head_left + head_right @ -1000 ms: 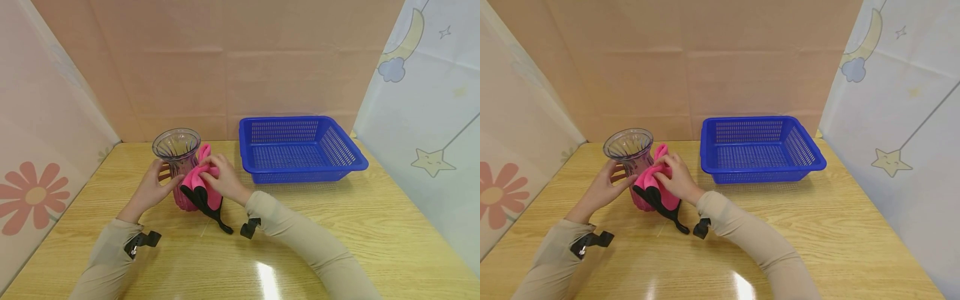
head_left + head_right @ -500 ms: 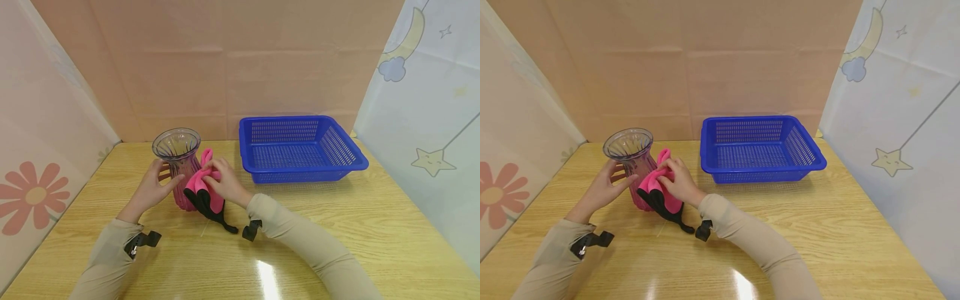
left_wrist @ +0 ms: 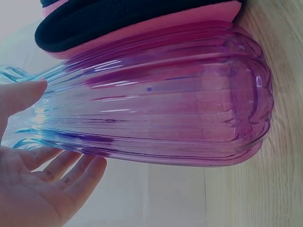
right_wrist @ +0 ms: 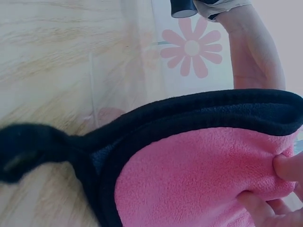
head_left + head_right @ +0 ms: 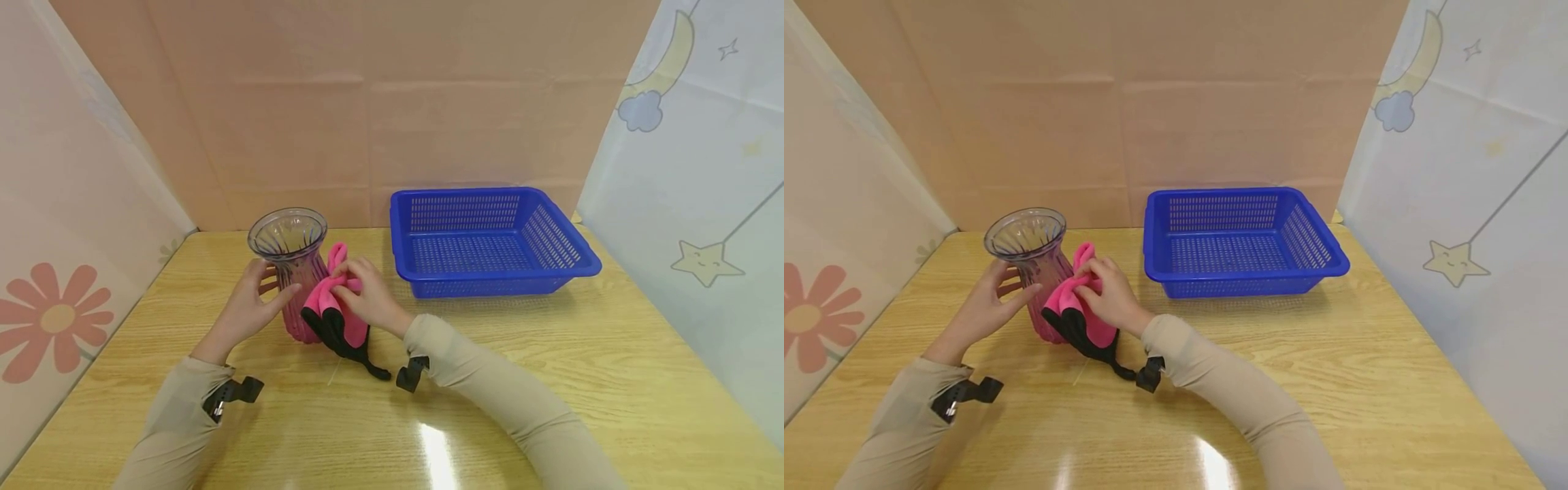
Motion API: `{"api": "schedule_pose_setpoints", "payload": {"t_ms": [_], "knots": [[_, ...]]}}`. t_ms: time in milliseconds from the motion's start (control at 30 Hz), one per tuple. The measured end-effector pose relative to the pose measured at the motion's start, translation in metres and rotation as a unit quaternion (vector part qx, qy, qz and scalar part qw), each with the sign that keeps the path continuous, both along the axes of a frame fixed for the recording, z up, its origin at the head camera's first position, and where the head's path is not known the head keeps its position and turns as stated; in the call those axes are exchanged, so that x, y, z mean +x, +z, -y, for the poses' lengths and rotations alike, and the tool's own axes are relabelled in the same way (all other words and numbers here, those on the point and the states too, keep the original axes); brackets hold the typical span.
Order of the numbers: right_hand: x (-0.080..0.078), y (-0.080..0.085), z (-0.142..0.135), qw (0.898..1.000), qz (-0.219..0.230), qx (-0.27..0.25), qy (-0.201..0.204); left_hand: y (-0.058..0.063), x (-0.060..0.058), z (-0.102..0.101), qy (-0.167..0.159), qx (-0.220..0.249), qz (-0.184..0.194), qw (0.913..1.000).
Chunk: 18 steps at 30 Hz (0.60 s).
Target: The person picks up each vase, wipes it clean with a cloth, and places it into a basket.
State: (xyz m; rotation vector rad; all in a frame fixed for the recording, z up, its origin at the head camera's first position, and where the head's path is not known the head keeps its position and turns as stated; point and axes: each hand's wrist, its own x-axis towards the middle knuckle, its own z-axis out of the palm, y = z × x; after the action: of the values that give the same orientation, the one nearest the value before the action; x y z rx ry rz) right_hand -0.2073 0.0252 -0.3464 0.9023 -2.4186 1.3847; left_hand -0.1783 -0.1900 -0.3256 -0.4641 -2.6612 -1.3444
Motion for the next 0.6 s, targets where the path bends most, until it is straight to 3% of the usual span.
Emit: {"api": "schedule_pose_setpoints", "payload": {"t_ms": [600], "knots": [[0.0, 0.028, 0.007, 0.999, -0.003, -0.04, -0.007, 0.0, 0.001, 0.0, -0.001, 0.005, -0.02, 0.9998]]}}
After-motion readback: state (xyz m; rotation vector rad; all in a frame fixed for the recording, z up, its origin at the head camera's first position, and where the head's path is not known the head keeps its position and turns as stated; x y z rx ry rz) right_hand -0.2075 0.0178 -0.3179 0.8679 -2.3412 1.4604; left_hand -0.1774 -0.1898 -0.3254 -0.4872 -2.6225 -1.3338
